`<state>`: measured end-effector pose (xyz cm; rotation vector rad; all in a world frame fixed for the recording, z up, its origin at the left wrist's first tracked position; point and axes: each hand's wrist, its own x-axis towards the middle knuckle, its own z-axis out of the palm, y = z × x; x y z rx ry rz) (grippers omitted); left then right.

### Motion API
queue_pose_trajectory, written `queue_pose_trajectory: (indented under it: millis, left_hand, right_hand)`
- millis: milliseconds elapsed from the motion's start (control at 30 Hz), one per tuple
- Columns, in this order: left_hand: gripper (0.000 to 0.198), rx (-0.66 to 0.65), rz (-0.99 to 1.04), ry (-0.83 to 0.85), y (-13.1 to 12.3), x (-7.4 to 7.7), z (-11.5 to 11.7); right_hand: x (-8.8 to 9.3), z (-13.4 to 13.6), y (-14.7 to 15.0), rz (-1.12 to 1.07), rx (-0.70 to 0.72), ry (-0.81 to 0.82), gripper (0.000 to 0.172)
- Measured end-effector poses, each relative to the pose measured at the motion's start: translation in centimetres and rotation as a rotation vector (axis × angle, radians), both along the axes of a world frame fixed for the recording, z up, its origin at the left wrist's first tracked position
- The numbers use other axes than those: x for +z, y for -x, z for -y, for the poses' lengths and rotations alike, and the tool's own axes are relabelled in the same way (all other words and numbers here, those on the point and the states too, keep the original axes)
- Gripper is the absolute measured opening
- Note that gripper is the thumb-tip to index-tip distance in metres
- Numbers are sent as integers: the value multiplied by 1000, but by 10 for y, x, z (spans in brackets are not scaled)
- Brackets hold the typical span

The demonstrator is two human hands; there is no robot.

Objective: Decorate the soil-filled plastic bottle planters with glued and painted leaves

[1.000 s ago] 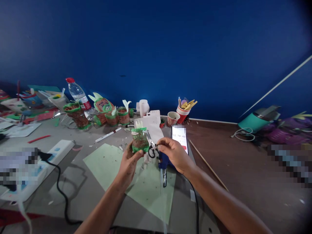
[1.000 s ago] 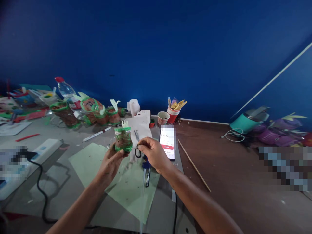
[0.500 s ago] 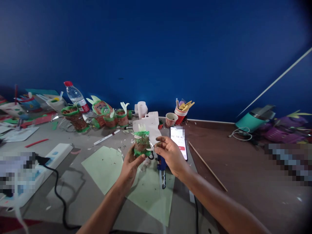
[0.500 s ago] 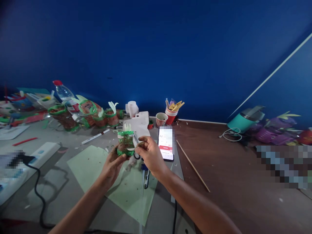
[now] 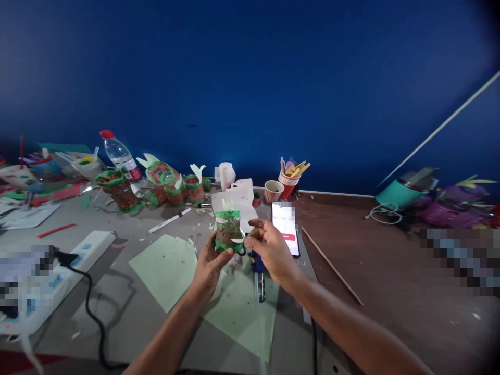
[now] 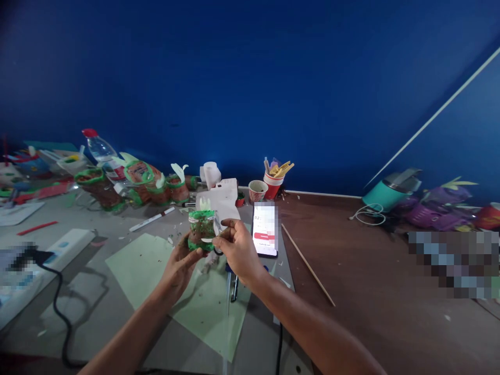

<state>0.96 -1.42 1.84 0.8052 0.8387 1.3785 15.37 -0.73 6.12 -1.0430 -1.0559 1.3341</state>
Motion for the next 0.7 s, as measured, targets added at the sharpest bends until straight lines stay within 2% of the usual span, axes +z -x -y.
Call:
queue_pose_trajectory:
  millis: [333, 700]
  left_hand:
    - [52, -18, 19, 12, -1, 4, 2]
    - [53, -25, 18, 1, -1, 2, 1]
  right_hand:
    - [2, 1, 1, 47, -8, 4, 38]
    - [3, 1, 2, 94, -19, -19, 36]
